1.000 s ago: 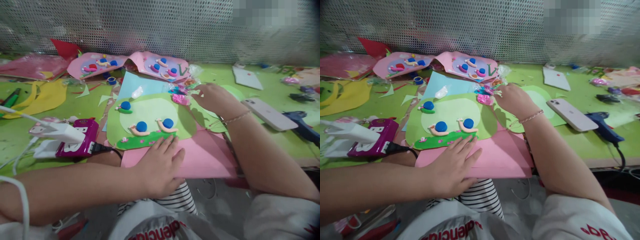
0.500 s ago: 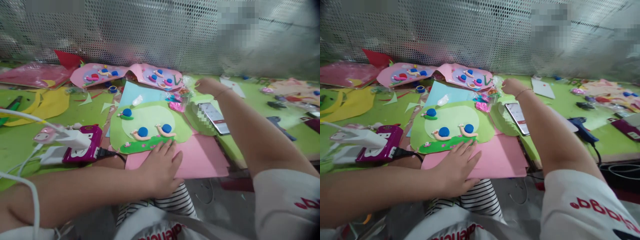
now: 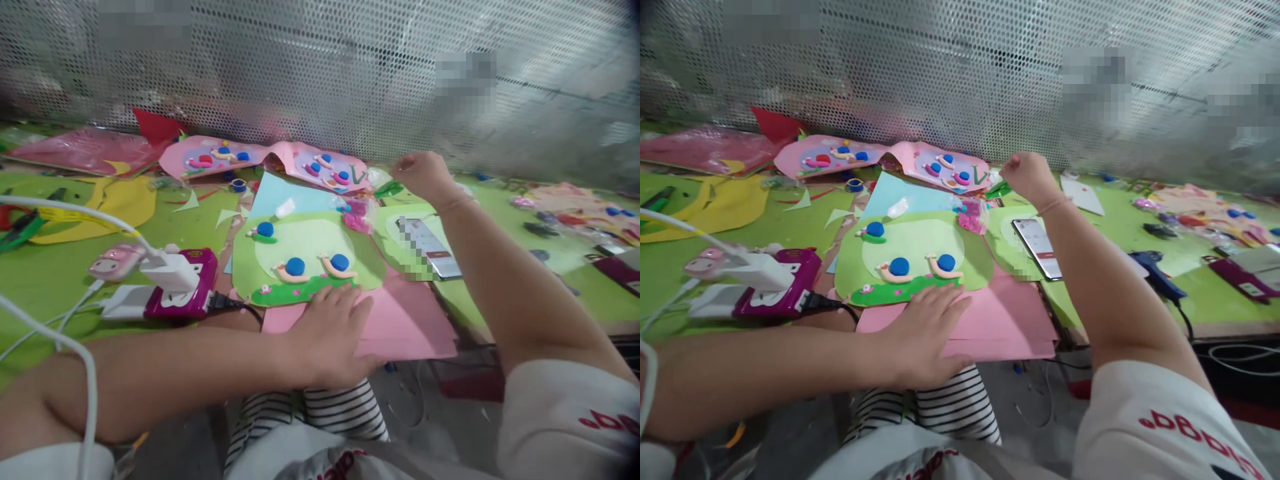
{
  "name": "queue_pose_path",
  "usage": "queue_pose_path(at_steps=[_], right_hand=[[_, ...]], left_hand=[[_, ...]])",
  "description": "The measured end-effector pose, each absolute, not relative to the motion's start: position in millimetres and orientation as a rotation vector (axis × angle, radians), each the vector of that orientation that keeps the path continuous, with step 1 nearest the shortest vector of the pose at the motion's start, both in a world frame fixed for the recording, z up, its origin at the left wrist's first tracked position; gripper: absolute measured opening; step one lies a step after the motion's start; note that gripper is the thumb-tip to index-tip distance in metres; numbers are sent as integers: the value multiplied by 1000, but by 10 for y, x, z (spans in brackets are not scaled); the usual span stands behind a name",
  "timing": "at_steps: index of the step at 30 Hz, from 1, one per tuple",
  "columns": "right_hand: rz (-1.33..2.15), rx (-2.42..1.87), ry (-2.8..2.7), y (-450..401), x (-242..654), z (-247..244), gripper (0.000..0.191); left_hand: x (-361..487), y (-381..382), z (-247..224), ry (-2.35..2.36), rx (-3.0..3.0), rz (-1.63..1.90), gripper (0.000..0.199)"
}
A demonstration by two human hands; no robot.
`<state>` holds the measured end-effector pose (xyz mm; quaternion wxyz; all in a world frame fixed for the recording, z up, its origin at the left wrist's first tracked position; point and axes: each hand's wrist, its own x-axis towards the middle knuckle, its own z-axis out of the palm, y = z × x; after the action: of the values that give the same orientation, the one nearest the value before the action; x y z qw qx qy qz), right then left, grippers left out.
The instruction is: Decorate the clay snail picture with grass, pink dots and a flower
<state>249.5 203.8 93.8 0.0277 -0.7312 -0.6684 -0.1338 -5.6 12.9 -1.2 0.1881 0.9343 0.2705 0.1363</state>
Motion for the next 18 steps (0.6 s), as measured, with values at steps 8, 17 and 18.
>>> queue_pose_path(at_steps=[8, 17, 18], right_hand=[[-378, -2274, -2151, 1960, 2547, 726, 27], [-81, -2443, -2194, 2661, 2530, 435, 33], [-60, -2406, -2223, 2679, 2500, 426, 33]], left_hand=[[-39, 112, 7, 781, 2636, 344, 65], [-45, 107, 38, 736, 2702, 323, 63], [-48, 111, 41, 729, 2702, 323, 62]])
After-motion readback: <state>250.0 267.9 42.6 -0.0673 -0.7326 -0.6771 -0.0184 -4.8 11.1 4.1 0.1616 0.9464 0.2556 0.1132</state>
